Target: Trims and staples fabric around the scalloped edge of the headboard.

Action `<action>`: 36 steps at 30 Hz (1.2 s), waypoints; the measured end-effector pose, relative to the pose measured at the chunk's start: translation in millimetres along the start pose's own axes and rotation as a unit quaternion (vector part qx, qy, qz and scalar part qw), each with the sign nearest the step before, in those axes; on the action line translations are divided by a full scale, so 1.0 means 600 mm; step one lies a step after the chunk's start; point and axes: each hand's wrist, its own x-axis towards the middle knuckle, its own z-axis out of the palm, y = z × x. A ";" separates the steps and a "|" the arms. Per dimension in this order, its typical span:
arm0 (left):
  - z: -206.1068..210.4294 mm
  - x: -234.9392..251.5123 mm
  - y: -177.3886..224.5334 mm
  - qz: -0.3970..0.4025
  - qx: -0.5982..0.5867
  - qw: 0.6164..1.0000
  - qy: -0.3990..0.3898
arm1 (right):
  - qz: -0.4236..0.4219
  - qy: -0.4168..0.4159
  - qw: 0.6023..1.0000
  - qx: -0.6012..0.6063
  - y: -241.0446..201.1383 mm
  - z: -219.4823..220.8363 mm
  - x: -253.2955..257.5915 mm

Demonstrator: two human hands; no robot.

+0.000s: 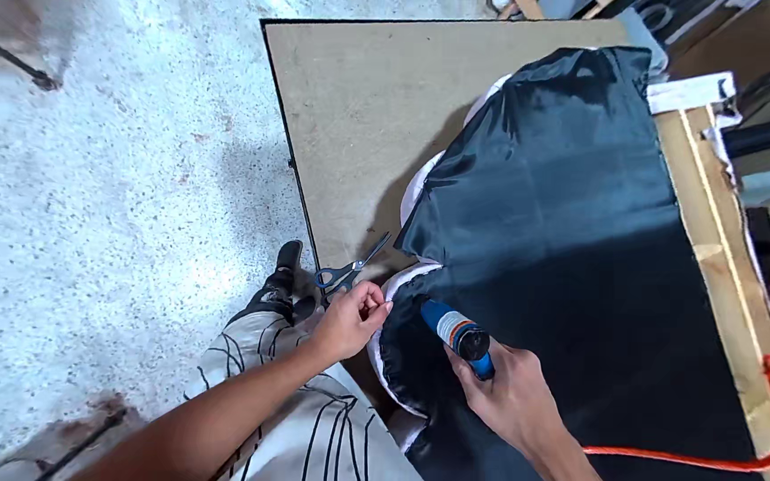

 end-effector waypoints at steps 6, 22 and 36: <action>-0.002 0.004 -0.010 -0.010 -0.022 0.999 -0.020 | -0.031 -0.063 0.997 0.014 -0.006 0.001 0.046; -0.012 0.006 -0.007 0.012 -0.011 0.999 -0.042 | -0.087 -0.120 0.989 0.019 -0.002 -0.014 0.049; -0.035 -0.013 -0.025 -0.098 -0.153 0.983 -0.005 | -0.142 -0.147 0.979 0.018 0.004 -0.024 0.058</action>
